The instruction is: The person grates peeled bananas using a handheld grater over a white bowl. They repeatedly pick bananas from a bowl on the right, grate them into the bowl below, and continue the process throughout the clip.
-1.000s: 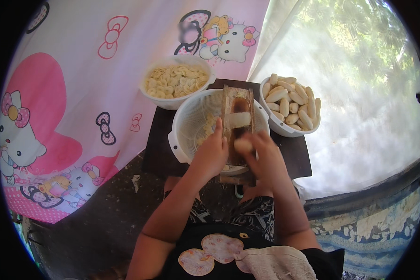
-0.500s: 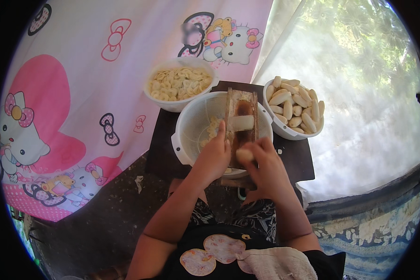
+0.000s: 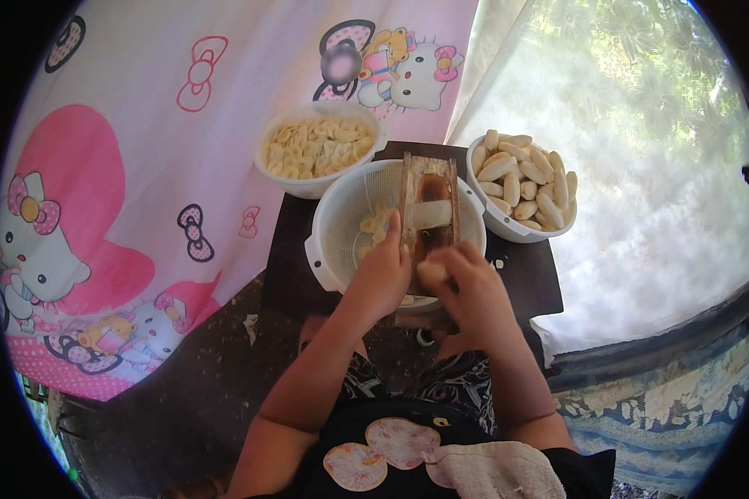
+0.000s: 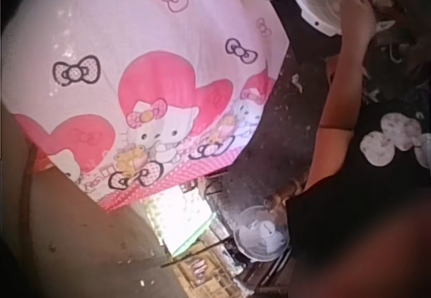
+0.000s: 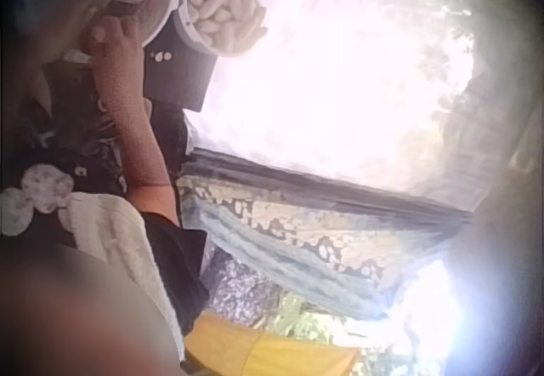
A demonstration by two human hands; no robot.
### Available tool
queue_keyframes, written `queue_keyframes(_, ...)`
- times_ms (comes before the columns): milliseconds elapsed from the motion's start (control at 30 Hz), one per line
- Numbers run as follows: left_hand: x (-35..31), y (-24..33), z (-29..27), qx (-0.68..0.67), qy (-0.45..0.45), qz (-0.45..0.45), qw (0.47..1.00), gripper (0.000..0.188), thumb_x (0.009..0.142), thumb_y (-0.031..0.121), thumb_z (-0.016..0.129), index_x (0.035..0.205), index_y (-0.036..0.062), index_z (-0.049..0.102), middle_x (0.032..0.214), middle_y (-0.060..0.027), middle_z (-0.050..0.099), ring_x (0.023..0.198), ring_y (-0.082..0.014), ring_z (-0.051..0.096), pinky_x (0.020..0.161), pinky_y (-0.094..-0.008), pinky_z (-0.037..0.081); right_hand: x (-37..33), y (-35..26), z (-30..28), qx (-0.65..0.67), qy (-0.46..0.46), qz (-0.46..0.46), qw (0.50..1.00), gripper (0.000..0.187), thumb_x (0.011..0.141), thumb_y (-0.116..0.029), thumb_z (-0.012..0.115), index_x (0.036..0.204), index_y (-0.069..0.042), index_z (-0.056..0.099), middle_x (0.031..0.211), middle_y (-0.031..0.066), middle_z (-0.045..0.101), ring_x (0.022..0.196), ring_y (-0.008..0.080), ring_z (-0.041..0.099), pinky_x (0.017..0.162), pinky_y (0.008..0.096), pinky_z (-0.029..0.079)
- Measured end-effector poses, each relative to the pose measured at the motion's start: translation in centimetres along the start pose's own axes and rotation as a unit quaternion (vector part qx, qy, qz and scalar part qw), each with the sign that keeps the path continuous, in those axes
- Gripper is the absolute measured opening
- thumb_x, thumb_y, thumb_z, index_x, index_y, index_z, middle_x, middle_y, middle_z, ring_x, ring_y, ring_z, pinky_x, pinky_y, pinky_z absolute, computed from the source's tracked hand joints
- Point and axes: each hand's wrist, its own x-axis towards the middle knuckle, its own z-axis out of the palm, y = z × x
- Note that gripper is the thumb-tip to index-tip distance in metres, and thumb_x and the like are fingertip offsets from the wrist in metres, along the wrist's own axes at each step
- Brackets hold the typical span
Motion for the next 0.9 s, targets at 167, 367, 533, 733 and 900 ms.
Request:
queue_keyframes(167, -0.2, 0.3, -0.1, -0.021, -0.007, 0.002, 1.000, 0.062, 0.100, 0.017, 0.039, 0.154, -0.0022, 0.015, 0.104, -0.0358, 0.062, 0.097, -0.0459, 0.063, 0.087, -0.0496, 0.048, 8.4, 4.2, 1.7, -0.030, 0.117, -0.042, 0.992, 0.029, 0.081, -0.010, 0.071, 0.109, -0.003, 0.066, 0.105, 0.0175, 0.060, 0.093, 0.0380, 0.063, 0.081, 0.0427, 0.051)
queue_keyframes(367, -0.2, 0.7, -0.6, -0.003, -0.028, -0.011, 1.000, 0.062, 0.100, 0.017, 0.040, 0.154, -0.0020, 0.016, 0.107, -0.0346, 0.061, 0.100, -0.0451, 0.063, 0.089, -0.0496, 0.047, 7.0, 3.3, 1.1, -0.035, 0.083, -0.029, 0.996, 0.030, 0.080, -0.005, 0.068, 0.109, -0.004, 0.066, 0.106, 0.0168, 0.060, 0.096, 0.0374, 0.063, 0.083, 0.0439, 0.051)
queue_keyframes(533, -0.2, 0.3, -0.4, 0.000, -0.012, -0.001, 1.000, 0.063, 0.100, 0.018, 0.041, 0.154, -0.0024, 0.016, 0.108, -0.0339, 0.061, 0.099, -0.0452, 0.063, 0.088, -0.0500, 0.048, 0.1, 2.2, 1.1, -0.020, 0.041, -0.052, 0.998, 0.030, 0.079, -0.002, 0.067, 0.109, -0.004, 0.065, 0.108, 0.0181, 0.059, 0.095, 0.0414, 0.063, 0.085, 0.0465, 0.051)
queue_keyframes(733, -0.1, 0.2, 0.1, -0.003, -0.009, -0.012, 1.000, 0.063, 0.102, 0.020, 0.040, 0.157, 0.0053, 0.015, 0.103, -0.0342, 0.062, 0.097, -0.0437, 0.064, 0.088, -0.0467, 0.047, 11.9, 6.9, 1.9, -0.045, 0.126, -0.036, 0.990, 0.028, 0.082, -0.012, 0.069, 0.108, -0.001, 0.067, 0.100, 0.0174, 0.061, 0.090, 0.0356, 0.064, 0.078, 0.0426, 0.050)
queue_keyframes(900, -0.1, 0.0, -0.1, 0.000, -0.008, -0.007, 1.000, 0.063, 0.102, 0.020, 0.040, 0.157, 0.0060, 0.014, 0.100, -0.0347, 0.062, 0.095, -0.0439, 0.065, 0.086, -0.0479, 0.048, 4.5, 2.8, 0.8, -0.056, 0.086, -0.043, 0.994, 0.030, 0.079, -0.006, 0.069, 0.108, -0.003, 0.067, 0.110, 0.0174, 0.061, 0.096, 0.0395, 0.063, 0.085, 0.0457, 0.051)
